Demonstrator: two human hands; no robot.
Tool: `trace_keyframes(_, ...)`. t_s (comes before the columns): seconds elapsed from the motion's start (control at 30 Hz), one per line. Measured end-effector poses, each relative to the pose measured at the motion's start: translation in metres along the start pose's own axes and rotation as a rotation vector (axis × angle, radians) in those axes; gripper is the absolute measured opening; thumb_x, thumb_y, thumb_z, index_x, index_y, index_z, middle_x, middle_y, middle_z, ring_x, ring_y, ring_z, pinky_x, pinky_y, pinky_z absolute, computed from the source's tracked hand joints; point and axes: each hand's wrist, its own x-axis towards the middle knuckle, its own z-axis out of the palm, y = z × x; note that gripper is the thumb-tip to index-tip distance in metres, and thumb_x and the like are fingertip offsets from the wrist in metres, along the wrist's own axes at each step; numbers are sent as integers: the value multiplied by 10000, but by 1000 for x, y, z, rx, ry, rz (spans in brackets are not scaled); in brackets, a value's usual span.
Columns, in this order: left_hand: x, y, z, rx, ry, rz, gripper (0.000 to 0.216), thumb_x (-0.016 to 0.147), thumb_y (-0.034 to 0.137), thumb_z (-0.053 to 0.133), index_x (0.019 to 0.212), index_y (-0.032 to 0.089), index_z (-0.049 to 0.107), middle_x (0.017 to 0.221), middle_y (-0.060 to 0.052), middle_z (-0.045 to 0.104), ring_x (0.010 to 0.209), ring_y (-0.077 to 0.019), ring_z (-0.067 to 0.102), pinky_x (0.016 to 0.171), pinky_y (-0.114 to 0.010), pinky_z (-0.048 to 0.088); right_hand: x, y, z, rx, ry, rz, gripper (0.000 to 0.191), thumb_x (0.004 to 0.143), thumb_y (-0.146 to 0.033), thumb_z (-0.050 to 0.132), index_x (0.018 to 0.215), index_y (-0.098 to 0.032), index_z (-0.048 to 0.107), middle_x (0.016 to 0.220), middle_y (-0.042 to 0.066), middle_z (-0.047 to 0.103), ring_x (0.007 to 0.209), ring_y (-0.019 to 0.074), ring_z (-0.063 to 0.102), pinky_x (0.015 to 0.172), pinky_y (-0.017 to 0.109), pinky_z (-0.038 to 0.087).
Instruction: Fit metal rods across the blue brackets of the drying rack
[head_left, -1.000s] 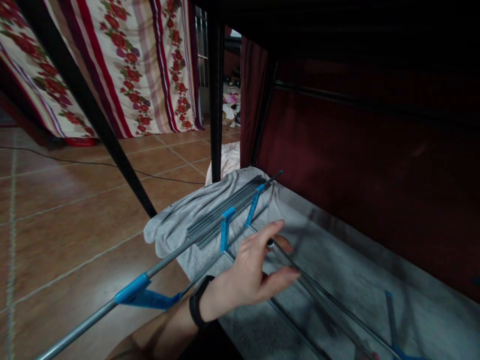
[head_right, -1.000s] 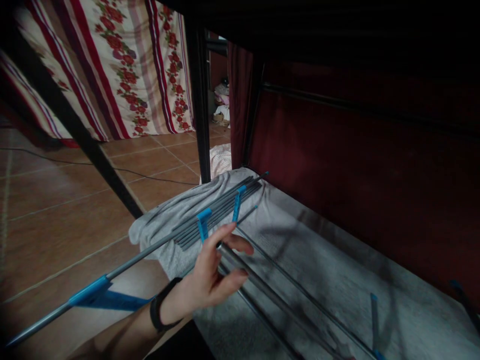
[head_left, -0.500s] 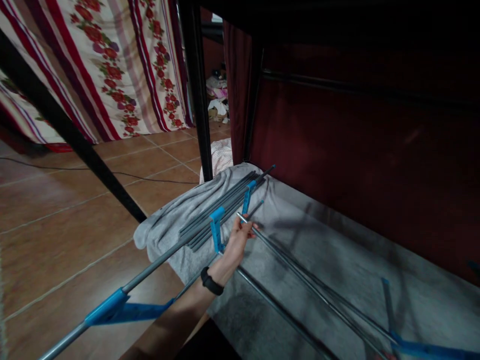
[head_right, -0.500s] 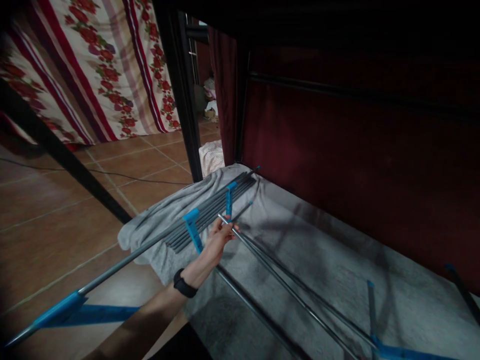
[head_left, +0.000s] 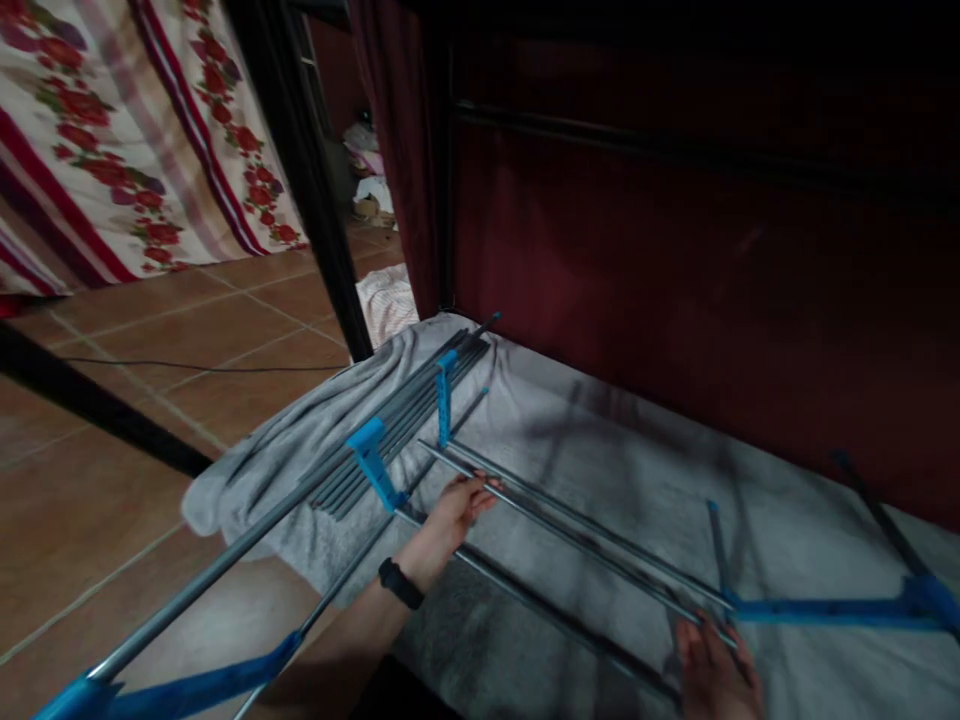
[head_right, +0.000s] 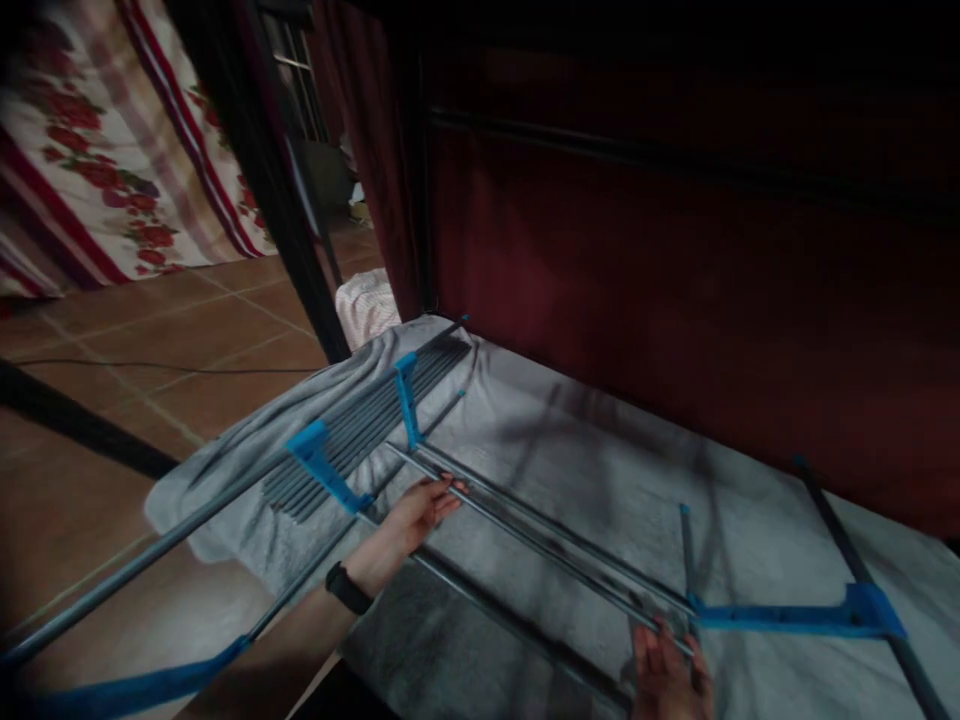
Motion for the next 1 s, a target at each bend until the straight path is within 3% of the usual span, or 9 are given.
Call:
trace_keyframes(0.07,2,-4,1,-14,7,-47,186,884,-36,662,915,147,685,823,-83,788,712,-175,783,731,-263,649,-3,10,2,63,115,21,394,514,-285,1007,757,-287,697,768,-65,765,684,145,752,667,271,672)
trace_keyframes(0.13,4,-5,2,-17,21,-91,210,873,-69,651,901,135,694,815,-81,783,691,-172,772,732,-270,655,-8,16,4,96,148,46,414,483,-276,1016,734,-266,687,785,-65,768,717,134,751,723,268,672)
trace_keyframes(0.33,7,-4,5,18,39,-115,249,927,-71,585,875,141,705,820,-77,784,724,-174,776,758,-283,668,-26,11,19,86,116,24,287,638,-341,945,849,-298,755,945,-26,797,935,180,770,867,343,666)
trace_keyframes(0.53,7,-9,13,61,64,-95,273,958,-55,576,820,149,694,826,-65,785,750,-167,778,777,-277,666,-27,7,25,78,27,27,277,724,-334,885,963,-287,752,1004,25,808,1007,233,766,974,452,644)
trace_keyframes(0.67,9,-12,15,66,126,-72,292,933,-59,623,753,169,651,779,-29,750,706,-157,756,822,-289,662,-26,4,32,137,61,35,247,736,-344,888,880,-275,700,934,2,789,940,199,763,927,394,648)
trace_keyframes(0.77,9,-12,17,84,161,-61,296,941,-49,637,748,175,631,744,0,712,662,-144,729,823,-289,659,-28,0,39,189,119,61,336,687,-375,948,813,-269,655,872,-37,758,849,152,746,888,328,646)
trace_keyframes(1.0,9,-10,17,117,118,-75,298,1023,-3,545,791,152,648,739,-13,707,650,-125,722,756,-254,667,-32,-1,44,206,134,52,464,639,-461,1005,768,-262,606,745,-88,677,706,93,670,782,238,611)
